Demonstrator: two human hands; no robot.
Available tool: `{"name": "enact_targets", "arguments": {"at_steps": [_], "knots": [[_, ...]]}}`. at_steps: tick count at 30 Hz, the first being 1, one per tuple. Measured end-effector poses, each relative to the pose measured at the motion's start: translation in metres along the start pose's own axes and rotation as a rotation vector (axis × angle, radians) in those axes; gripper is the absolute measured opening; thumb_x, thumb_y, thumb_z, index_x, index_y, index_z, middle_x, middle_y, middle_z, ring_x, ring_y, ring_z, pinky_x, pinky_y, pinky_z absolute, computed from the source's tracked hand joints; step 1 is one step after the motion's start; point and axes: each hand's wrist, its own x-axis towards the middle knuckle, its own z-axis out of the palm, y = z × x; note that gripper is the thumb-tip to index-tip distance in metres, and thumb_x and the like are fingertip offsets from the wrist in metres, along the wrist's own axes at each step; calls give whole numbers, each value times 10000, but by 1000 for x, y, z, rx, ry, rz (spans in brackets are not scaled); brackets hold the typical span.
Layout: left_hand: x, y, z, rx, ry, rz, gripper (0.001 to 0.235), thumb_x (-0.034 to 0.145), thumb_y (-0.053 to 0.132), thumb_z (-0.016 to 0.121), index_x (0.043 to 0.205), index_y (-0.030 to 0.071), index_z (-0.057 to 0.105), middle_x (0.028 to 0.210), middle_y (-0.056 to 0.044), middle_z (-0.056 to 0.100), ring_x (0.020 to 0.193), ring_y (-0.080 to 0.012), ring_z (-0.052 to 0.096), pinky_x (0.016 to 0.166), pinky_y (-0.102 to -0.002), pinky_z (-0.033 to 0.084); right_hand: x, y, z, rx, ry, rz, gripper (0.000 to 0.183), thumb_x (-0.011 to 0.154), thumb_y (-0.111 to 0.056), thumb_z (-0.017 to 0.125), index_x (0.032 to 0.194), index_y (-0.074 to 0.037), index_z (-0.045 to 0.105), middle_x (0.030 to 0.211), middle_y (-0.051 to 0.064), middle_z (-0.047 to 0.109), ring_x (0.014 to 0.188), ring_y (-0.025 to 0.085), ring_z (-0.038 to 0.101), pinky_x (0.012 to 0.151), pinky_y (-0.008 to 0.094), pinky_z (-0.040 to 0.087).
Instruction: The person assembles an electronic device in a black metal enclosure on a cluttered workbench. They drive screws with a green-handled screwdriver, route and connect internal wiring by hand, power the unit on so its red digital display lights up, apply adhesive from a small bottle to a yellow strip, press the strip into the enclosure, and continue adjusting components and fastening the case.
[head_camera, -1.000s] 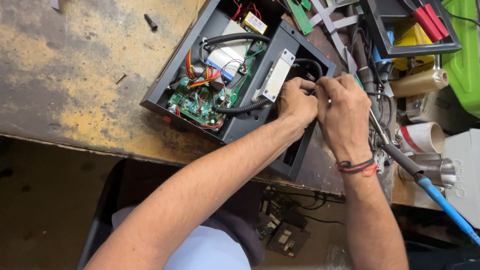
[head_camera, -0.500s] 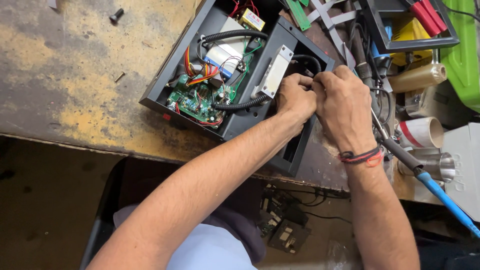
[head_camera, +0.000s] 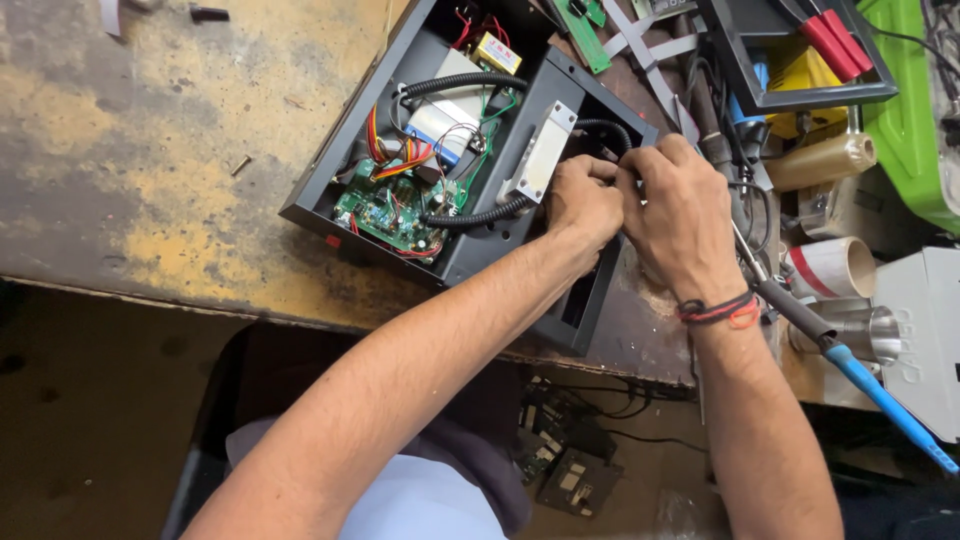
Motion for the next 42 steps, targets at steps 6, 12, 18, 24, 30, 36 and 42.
{"name": "enact_targets", "arguments": {"at_steps": [6, 12, 18, 24, 30, 36, 42], "knots": [[-5, 7, -3, 71, 13, -6, 198, 750, 130, 765, 928, 52, 728, 834, -90, 762, 752, -193, 713, 665, -340, 566, -7, -1, 4, 37, 100, -31, 97, 988, -143, 719, 1043, -66, 738, 972, 141, 634, 888, 370, 663, 749, 465, 528], [-2, 1, -2, 5, -14, 2, 185, 762, 109, 745, 930, 38, 713, 834, -87, 770, 762, -184, 722, 667, -336, 572, 4, -4, -4, -4, -25, 59, 114, 957, -165, 730, 970, -53, 748, 940, 162, 640, 852, 401, 656, 717, 503, 517], [-3, 4, -1, 33, -18, -8, 208, 813, 79, 707, 1007, 5, 715, 898, -125, 783, 823, -205, 739, 712, -334, 582, 15, 1, -9, 3, -91, 53, 136, 906, -163, 731, 958, -42, 760, 894, 180, 661, 846, 413, 665, 710, 508, 529], [2, 0, 0, -81, -53, -13, 493, 825, 43, 690, 1301, 15, 566, 1183, -136, 732, 1069, -220, 711, 870, -316, 581, 24, 17, -5, 89, -163, 16, 161, 901, -161, 697, 929, -4, 723, 885, 204, 699, 847, 406, 691, 768, 485, 565], [-1, 3, 1, 25, -11, -33, 524, 810, 30, 659, 1325, 28, 562, 1184, -129, 772, 1062, -215, 713, 887, -324, 565, 39, 18, -12, 21, -287, -67, 188, 896, -164, 685, 964, -7, 761, 829, 248, 680, 803, 440, 673, 719, 510, 550], [-5, 8, -2, 60, -12, -77, 603, 777, -20, 612, 1363, 46, 490, 1235, -74, 747, 1118, -219, 683, 955, -330, 529, 42, 26, -11, 155, -273, -54, 233, 852, -172, 687, 942, 35, 745, 831, 221, 718, 779, 388, 717, 741, 456, 586], [-8, 10, -2, 38, 8, -97, 575, 798, 1, 629, 1356, 75, 511, 1215, -79, 745, 1121, -220, 669, 945, -328, 518, 47, 28, -7, 100, -334, -120, 212, 832, -171, 696, 883, 30, 740, 788, 219, 709, 765, 399, 708, 724, 463, 582]]}}
